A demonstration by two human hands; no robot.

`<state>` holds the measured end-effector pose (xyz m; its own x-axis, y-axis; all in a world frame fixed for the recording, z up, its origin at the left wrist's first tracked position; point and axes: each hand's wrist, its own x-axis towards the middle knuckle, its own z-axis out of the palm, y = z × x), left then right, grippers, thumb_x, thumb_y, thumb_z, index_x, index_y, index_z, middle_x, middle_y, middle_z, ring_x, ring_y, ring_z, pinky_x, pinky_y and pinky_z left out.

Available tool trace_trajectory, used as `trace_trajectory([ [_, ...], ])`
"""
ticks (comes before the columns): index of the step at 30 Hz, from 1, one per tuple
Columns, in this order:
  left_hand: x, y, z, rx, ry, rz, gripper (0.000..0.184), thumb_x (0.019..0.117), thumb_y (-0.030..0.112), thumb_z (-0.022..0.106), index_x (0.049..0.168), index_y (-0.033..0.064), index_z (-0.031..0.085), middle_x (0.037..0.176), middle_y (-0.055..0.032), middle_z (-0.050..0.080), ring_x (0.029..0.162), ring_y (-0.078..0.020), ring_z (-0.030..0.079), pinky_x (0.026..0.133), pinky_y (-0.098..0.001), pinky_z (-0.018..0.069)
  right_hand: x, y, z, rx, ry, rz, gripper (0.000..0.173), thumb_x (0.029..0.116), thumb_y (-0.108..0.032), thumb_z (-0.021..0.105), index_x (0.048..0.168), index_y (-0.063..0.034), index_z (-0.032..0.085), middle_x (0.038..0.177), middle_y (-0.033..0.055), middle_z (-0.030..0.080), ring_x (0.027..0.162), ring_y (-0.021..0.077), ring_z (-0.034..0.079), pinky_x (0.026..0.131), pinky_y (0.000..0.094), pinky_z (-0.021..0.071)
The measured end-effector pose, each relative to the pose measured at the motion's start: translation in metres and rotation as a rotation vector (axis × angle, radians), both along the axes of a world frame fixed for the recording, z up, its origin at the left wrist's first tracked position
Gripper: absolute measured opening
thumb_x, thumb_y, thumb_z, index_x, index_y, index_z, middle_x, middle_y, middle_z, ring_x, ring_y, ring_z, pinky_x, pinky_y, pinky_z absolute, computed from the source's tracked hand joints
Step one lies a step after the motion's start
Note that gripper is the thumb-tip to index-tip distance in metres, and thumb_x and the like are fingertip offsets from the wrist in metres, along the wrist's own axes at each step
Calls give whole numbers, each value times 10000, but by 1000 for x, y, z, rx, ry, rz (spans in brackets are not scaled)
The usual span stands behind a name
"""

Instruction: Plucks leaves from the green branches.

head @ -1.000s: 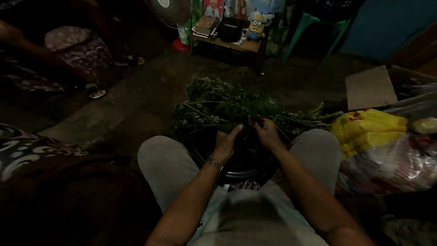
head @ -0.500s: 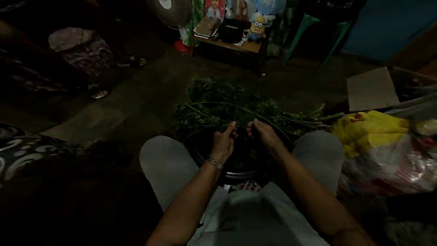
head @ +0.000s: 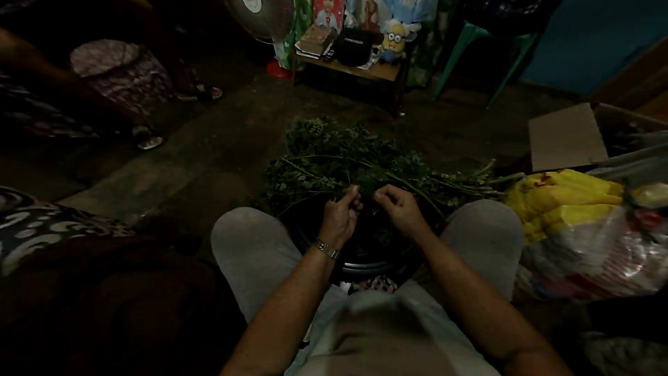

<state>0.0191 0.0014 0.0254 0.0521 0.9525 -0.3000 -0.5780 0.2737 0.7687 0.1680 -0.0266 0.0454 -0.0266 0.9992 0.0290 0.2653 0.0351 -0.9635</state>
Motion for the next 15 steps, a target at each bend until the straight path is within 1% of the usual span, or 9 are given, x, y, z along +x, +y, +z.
trace_trajectory([
  [2,1,-1,3,-25,10,-16,99,1031,33,541,958,47,606,749,-9,584,603,-74,554,604,-194,517,0,-2,3,28,-64,-30,202,1058,-124,527,1019,24,658,892,60,631,804,57,586,762,234,499],
  [5,2,-3,4,-32,6,-23,103,1036,40,533,958,50,599,755,-7,575,609,-75,550,612,-195,518,1,-2,2,41,-98,-48,210,1061,-110,502,1015,33,648,879,63,619,785,61,579,744,236,499],
  [8,0,0,5,-40,-5,7,95,1039,61,536,962,58,592,744,1,566,590,-63,547,587,-187,518,4,-1,2,49,-139,-77,218,1059,-105,490,1020,47,641,884,94,609,792,103,575,748,277,500],
  [10,-4,1,5,-32,-20,22,87,1036,59,541,970,62,598,749,3,571,595,-67,547,595,-194,519,8,-1,6,25,-179,-97,230,1060,-127,520,1027,61,650,891,116,627,798,126,587,760,304,509],
  [11,-5,1,5,-29,-23,26,82,1031,54,548,972,61,604,750,-1,581,599,-72,556,600,-199,525,10,0,7,8,-199,-100,245,1059,-154,546,1001,57,656,857,106,621,766,117,577,737,295,503],
  [13,-5,-1,6,-13,-23,21,83,1025,45,558,965,56,614,749,-5,588,605,-75,563,610,-204,531,10,2,5,12,-211,-97,291,1050,-209,584,900,35,637,761,54,570,678,67,526,659,243,464],
  [14,-4,-1,6,-4,-21,16,89,1022,41,562,953,56,617,745,-6,589,606,-75,564,614,-205,532,9,2,3,24,-191,-94,292,1049,-216,586,902,31,639,774,49,573,684,59,522,661,231,458],
  [15,-3,-2,5,-2,-18,15,90,1020,39,567,950,53,621,742,-8,590,608,-77,565,615,-207,533,8,2,1,35,-166,-77,276,1055,-207,569,957,36,657,846,68,602,736,71,551,702,238,480],
])
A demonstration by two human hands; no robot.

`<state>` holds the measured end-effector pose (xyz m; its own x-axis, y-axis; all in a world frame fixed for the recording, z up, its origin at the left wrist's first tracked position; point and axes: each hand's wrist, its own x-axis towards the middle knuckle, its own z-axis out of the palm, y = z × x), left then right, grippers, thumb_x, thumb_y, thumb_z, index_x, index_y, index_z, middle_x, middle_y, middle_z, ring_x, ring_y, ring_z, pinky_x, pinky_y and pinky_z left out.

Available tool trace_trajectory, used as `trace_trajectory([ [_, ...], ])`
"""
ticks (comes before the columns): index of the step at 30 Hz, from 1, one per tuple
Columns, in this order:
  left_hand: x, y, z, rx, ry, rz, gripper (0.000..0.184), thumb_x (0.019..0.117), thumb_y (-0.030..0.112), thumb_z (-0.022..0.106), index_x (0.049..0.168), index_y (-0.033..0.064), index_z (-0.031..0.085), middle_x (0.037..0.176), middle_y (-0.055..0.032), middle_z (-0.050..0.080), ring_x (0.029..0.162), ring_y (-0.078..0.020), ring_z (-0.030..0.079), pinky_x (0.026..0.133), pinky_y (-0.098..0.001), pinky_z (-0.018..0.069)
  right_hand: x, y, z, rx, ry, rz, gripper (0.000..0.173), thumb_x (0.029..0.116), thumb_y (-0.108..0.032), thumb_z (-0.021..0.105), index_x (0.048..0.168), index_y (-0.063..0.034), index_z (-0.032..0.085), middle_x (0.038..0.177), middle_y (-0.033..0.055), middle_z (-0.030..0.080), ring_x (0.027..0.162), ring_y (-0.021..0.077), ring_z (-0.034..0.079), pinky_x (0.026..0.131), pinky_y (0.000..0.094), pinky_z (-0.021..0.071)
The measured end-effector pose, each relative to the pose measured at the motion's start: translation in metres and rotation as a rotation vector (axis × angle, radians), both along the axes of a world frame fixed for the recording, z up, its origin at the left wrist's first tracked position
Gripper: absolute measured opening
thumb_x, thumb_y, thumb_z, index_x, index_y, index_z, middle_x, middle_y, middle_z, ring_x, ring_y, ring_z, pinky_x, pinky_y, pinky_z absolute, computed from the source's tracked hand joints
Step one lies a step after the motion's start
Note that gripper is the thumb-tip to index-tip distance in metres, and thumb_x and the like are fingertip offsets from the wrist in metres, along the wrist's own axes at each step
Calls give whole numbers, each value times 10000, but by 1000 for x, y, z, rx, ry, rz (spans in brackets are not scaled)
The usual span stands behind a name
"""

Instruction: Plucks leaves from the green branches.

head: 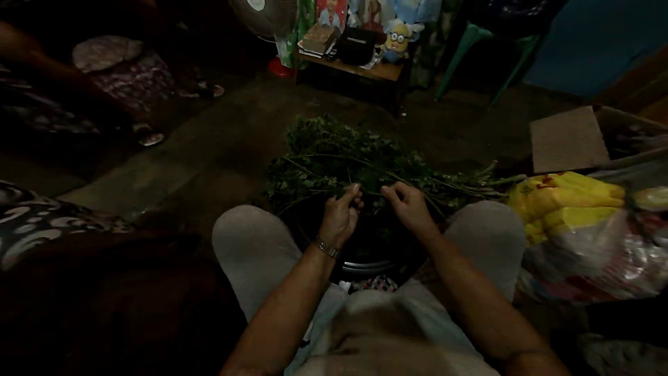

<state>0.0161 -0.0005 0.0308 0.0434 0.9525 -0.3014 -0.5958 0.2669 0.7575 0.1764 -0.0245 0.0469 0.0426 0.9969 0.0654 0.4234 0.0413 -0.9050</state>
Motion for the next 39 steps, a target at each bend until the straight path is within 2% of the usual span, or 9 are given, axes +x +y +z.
trace_trajectory([
  [2,1,-1,1,-3,10,-5,84,1021,33,563,960,42,620,746,-15,595,615,-81,569,624,-211,537,-2,0,1,-21,72,62,261,1072,-174,523,1112,40,667,1035,114,636,893,110,607,821,270,516],
  [4,2,-2,1,-11,16,-13,71,1020,31,566,968,42,613,752,-16,603,617,-79,573,628,-211,537,-5,0,2,-41,135,95,235,1061,-149,543,1138,43,656,1079,110,627,930,101,605,845,259,515],
  [8,5,-3,-1,-22,26,-29,44,1016,22,568,991,31,603,761,-22,606,618,-84,577,627,-216,538,-9,1,-1,-33,136,68,173,1047,-118,562,1005,27,645,930,62,599,800,57,565,740,223,489],
  [14,1,1,-3,-6,31,-7,55,1023,38,563,1001,40,613,764,-9,600,612,-74,568,617,-204,532,-1,-1,6,-90,-23,104,216,1063,-114,521,1077,44,668,1094,134,643,969,148,617,881,317,513],
  [18,4,0,-3,1,38,-24,79,1025,29,554,978,34,618,765,-16,602,623,-79,567,624,-208,529,-2,-1,2,-39,42,109,226,1049,-129,560,1085,58,682,1072,132,638,926,122,614,841,276,521],
  [24,7,-5,-1,12,50,-45,87,1017,19,567,949,30,620,749,-14,608,628,-73,579,643,-206,536,-11,-1,-1,5,116,60,148,1025,-98,594,1004,37,649,940,73,611,779,56,572,722,212,498],
  [30,4,-1,-2,3,48,-27,72,1029,38,552,986,38,610,776,-14,598,632,-81,567,634,-212,529,-4,0,5,-125,-57,100,210,1050,-131,556,1087,44,667,1087,151,646,941,165,624,859,333,520],
  [35,5,-2,-6,35,47,-68,95,1032,57,557,966,30,618,774,-25,611,661,-90,587,677,-231,543,-7,-1,1,-71,82,148,241,1006,-159,643,1081,69,663,1092,145,627,940,125,617,853,275,528],
  [39,7,-4,-7,51,36,-67,71,1025,37,558,988,32,619,783,-28,637,677,-92,610,692,-239,553,-13,-1,0,-85,156,133,226,1002,-150,647,1041,72,666,1076,132,618,927,94,611,841,238,524],
])
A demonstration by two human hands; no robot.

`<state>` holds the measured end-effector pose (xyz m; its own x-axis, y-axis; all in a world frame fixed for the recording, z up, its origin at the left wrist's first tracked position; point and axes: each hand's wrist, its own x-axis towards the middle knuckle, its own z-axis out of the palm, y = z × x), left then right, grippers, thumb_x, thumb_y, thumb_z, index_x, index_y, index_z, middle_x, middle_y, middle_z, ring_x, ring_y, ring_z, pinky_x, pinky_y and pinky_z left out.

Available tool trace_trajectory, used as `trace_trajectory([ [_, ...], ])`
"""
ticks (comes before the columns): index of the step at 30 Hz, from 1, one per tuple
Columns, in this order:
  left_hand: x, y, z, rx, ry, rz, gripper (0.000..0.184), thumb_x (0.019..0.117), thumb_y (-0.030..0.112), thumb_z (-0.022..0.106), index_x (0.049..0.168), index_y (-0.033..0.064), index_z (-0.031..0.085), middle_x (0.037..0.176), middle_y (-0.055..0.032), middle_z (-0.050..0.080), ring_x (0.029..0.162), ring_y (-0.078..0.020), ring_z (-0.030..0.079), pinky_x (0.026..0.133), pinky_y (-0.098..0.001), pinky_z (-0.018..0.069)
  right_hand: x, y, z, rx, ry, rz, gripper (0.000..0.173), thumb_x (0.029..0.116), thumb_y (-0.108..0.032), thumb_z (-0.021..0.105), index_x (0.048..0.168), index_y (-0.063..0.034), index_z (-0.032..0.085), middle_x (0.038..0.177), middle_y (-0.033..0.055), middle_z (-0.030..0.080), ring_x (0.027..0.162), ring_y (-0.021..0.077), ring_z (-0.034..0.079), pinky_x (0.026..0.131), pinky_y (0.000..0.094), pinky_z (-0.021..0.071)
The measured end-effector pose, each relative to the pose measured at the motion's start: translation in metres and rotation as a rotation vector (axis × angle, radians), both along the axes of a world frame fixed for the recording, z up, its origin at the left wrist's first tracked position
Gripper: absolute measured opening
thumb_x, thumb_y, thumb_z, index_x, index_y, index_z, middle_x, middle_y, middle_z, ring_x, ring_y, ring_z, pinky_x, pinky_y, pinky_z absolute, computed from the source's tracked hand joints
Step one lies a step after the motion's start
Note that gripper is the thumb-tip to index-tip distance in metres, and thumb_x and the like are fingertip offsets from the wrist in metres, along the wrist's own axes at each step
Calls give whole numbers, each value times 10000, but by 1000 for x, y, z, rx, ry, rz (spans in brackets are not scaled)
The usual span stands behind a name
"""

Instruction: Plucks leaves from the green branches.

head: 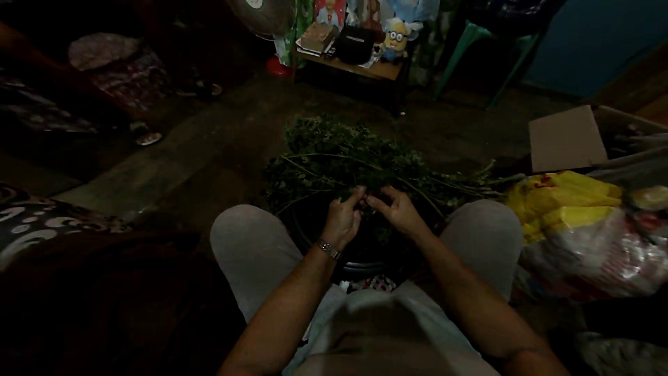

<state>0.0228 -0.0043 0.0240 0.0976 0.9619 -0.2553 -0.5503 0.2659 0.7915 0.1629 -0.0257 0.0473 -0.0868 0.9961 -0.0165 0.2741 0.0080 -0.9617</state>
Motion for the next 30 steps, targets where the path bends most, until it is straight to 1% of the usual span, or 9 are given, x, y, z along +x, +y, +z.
trace_trajectory([
  [4,2,-1,0,3,28,-24,89,1026,21,548,972,25,619,775,-34,634,657,-86,601,656,-218,543,-3,0,0,-27,19,-42,178,1023,-119,612,1061,51,650,977,81,673,874,54,648,820,225,542],
  [8,5,-2,2,-37,51,-11,76,1029,36,553,977,15,604,748,-30,617,633,-89,593,651,-224,545,4,1,10,-130,-127,19,196,1047,-150,578,1058,35,641,955,77,645,844,70,610,792,250,516],
  [11,2,0,3,-54,55,22,56,1029,45,557,1006,16,599,750,-21,597,622,-89,580,642,-225,544,13,1,12,-160,-214,67,206,1037,-158,588,1083,22,677,1016,108,650,875,122,609,807,301,514],
  [16,2,-1,4,-50,44,31,30,1010,25,580,1004,20,609,786,-34,624,646,-97,590,663,-240,550,12,1,10,-108,-121,-11,295,967,-209,720,1112,36,642,1114,141,616,933,150,610,843,309,525],
  [20,3,-1,5,-69,39,43,26,1006,13,582,997,22,605,787,-32,626,628,-94,589,638,-226,546,9,1,9,-83,-72,-82,167,1043,-134,586,1018,27,626,955,85,598,821,89,575,759,253,498],
  [23,1,0,7,-74,39,48,51,1013,11,566,986,23,606,764,-28,618,610,-89,581,627,-221,543,11,1,15,-120,-159,-85,197,1059,-125,550,1030,55,626,990,134,606,856,150,581,787,315,502],
  [26,0,-1,8,-88,43,45,57,1008,11,575,963,36,599,746,-22,615,600,-85,576,614,-217,537,16,0,18,-125,-98,-126,213,1074,-120,511,1088,41,649,1006,124,639,869,141,602,796,314,512],
  [28,1,0,8,-96,36,50,48,999,9,589,960,33,602,746,-27,618,597,-88,578,611,-220,538,19,1,16,-98,-29,-150,208,1072,-105,498,1034,17,662,944,76,639,815,96,582,742,271,490],
  [30,1,0,8,-92,46,49,37,994,9,598,966,32,601,751,-30,618,602,-90,580,617,-224,542,19,0,13,-48,-24,-168,259,1081,-154,505,951,6,663,842,36,611,725,56,546,672,227,464],
])
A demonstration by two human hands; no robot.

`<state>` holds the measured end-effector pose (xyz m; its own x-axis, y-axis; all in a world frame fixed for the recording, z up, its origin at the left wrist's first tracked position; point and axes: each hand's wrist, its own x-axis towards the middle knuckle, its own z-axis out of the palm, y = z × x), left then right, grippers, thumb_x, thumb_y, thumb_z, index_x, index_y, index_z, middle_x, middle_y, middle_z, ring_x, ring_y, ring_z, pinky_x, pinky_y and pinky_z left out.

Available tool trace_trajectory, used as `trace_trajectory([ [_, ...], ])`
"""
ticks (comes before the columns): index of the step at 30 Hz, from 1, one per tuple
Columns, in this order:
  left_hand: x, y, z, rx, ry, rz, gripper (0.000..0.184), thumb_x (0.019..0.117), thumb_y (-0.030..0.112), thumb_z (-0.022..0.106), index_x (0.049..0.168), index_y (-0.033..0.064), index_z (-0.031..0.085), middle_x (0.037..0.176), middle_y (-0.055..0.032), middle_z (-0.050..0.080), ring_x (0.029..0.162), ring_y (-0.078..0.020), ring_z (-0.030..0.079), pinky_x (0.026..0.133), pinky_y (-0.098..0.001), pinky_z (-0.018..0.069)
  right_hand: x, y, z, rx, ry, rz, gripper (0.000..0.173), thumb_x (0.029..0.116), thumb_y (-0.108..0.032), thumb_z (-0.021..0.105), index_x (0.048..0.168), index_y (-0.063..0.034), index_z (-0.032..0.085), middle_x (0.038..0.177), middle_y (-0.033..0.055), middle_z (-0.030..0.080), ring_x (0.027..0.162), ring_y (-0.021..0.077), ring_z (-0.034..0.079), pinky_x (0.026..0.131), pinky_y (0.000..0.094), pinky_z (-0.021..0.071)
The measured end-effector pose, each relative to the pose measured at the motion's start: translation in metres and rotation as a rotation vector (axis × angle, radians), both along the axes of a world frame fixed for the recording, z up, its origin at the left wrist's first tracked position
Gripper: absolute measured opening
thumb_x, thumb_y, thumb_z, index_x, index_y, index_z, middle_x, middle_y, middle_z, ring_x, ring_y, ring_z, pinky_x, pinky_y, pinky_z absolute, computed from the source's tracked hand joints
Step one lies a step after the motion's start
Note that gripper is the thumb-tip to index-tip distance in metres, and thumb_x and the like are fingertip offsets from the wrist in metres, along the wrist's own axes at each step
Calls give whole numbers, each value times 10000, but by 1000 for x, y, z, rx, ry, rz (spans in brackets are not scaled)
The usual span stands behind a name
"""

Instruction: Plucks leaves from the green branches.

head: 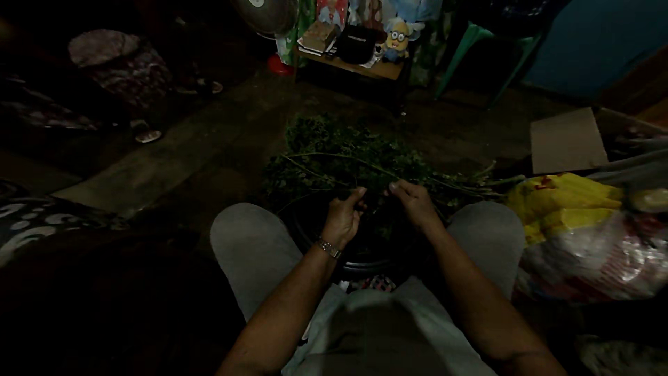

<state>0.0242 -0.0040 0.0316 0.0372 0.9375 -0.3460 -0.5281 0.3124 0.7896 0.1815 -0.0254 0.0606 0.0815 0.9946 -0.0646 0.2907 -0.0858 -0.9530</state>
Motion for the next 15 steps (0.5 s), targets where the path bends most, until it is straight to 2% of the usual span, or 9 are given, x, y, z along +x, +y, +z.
trace_trajectory([
  [1,0,0,0,9,14,-5,35,994,9,599,969,34,599,757,-28,618,608,-89,579,621,-225,539,-1,-1,-1,50,-36,-14,284,1076,-184,529,914,7,663,824,32,596,718,51,542,670,219,466],
  [2,-1,-1,-1,21,30,-14,30,994,8,599,976,32,597,768,-28,624,616,-88,582,628,-225,539,-1,-1,-4,115,-71,-36,299,1065,-190,551,903,29,674,865,57,587,772,84,549,718,250,479],
  [5,-1,-3,0,79,73,-42,30,977,-21,613,970,8,606,787,-39,646,626,-91,597,639,-224,549,4,1,-12,315,-206,-134,345,1065,-214,482,921,47,655,1009,144,571,978,241,562,879,430,479],
  [7,-2,-4,0,121,103,-79,43,968,-32,623,973,5,601,790,-42,650,633,-88,607,645,-222,557,10,6,-12,303,-270,-144,364,1077,-251,457,1102,33,683,1199,212,576,1164,369,530,1006,569,419],
  [9,-3,-5,1,138,127,-121,37,973,-28,618,978,3,599,783,-39,641,636,-88,601,646,-222,552,13,8,-8,137,-261,-75,411,1097,-276,423,1231,16,680,1391,243,517,1316,426,445,1099,634,310],
  [10,-3,-6,1,141,132,-138,34,974,-28,616,978,3,603,784,-40,640,643,-93,600,650,-227,549,12,9,-4,33,-225,-34,407,1107,-262,415,1251,13,677,1432,230,505,1331,403,444,1108,607,318],
  [11,-3,-6,1,144,132,-149,39,972,-31,616,980,4,601,787,-41,638,649,-98,600,654,-232,550,12,9,-1,-54,-188,6,386,1110,-245,418,1264,12,661,1429,219,521,1306,366,490,1091,557,381],
  [13,-2,-7,1,143,133,-158,52,965,-38,620,954,6,595,775,-41,633,643,-96,598,649,-232,550,10,8,-1,-91,-77,52,331,1088,-198,496,1255,44,647,1333,201,591,1177,257,591,1007,424,489],
  [15,-3,-6,1,134,140,-165,66,963,-41,620,925,6,596,762,-40,629,631,-91,590,640,-223,543,9,8,-5,-36,-20,53,245,1061,-139,548,1171,47,664,1192,152,633,998,162,621,874,331,527],
])
